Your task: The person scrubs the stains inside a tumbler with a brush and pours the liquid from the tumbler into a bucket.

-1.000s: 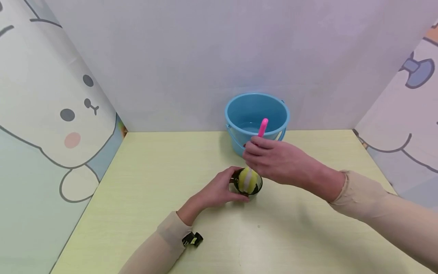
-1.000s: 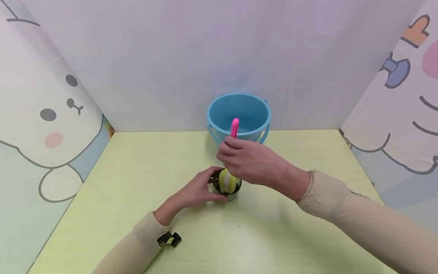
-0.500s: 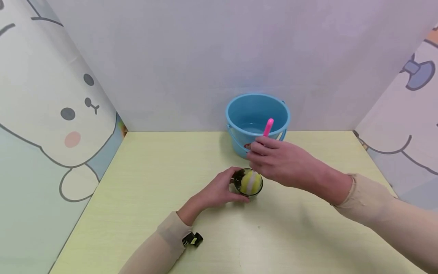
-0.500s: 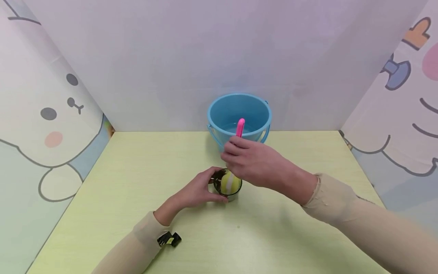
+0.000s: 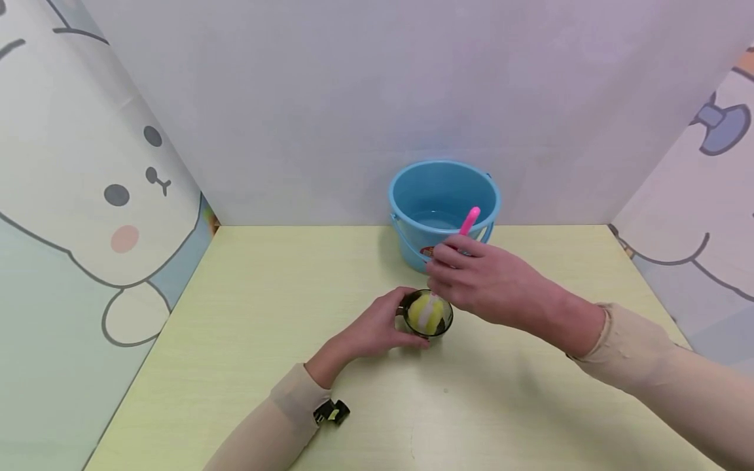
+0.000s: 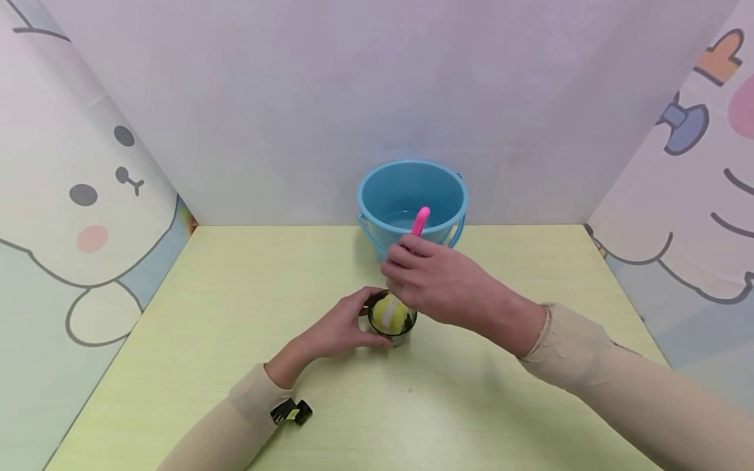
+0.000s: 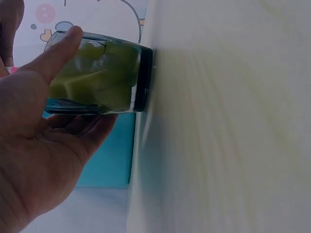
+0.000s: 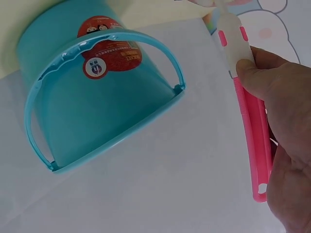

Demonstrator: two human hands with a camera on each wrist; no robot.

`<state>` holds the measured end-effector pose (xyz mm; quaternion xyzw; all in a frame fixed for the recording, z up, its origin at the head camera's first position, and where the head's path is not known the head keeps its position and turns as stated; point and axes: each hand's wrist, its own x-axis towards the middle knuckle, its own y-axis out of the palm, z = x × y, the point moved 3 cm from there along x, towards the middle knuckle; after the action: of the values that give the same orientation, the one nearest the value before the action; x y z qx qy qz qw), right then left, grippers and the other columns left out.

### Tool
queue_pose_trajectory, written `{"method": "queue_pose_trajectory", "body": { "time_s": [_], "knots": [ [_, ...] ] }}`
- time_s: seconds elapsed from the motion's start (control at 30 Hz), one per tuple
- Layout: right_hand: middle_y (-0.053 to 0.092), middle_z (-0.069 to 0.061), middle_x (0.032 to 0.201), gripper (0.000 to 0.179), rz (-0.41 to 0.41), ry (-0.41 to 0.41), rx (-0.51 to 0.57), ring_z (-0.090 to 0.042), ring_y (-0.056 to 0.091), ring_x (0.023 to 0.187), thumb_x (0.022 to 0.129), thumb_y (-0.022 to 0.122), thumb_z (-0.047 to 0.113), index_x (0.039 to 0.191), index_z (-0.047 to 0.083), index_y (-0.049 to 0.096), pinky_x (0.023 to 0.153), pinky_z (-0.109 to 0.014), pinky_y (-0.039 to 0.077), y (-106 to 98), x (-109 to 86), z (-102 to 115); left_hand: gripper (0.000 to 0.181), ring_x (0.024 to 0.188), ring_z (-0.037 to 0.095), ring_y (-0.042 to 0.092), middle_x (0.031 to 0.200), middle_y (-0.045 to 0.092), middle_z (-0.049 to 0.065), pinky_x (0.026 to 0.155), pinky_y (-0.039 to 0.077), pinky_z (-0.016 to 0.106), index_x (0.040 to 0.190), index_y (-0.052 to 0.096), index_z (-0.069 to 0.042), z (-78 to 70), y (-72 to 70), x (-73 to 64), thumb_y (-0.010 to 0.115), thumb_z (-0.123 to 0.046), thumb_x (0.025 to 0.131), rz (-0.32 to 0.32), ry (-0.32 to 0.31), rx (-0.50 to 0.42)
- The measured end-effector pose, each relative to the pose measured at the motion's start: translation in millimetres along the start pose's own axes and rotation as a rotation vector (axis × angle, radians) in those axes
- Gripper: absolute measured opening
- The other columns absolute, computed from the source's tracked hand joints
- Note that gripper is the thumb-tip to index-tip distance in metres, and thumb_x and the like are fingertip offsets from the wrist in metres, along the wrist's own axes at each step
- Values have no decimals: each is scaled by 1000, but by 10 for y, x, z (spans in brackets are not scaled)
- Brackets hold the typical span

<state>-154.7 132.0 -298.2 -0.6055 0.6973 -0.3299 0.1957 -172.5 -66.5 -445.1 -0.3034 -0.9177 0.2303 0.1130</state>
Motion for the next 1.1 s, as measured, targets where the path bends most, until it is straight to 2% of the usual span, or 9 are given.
{"method": "queue_pose_trajectory", "body": {
  "time_s": [0.4, 0.7, 1.1],
  "knots": [
    [65, -14, 123, 56, 14, 18, -68, -32, 53, 116, 71, 100, 18, 117, 6, 71, 102, -44, 46, -35, 4, 5, 86, 124, 12, 61, 137, 61, -3, 108, 50, 28, 149, 48, -12, -29, -8, -16, 97, -30, 80, -2, -21, 14],
    [64, -14, 131, 67, 66, 7, -103, -33, 51, 118, 67, 102, 22, 124, 6, 71, 103, -45, 44, -74, 7, -29, 86, 127, 13, 60, 140, 60, -2, 109, 49, 29, 150, 48, -12, -34, -5, -20, 96, -30, 81, -4, -31, 22],
    [66, -14, 128, 58, 105, 12, -22, -34, 52, 117, 66, 103, 24, 112, 8, 74, 102, -45, 44, -136, 11, -75, 86, 130, 12, 58, 142, 59, -3, 111, 49, 29, 150, 47, -13, -12, -1, -18, 96, -31, 82, 3, -19, 14]
  ]
}}
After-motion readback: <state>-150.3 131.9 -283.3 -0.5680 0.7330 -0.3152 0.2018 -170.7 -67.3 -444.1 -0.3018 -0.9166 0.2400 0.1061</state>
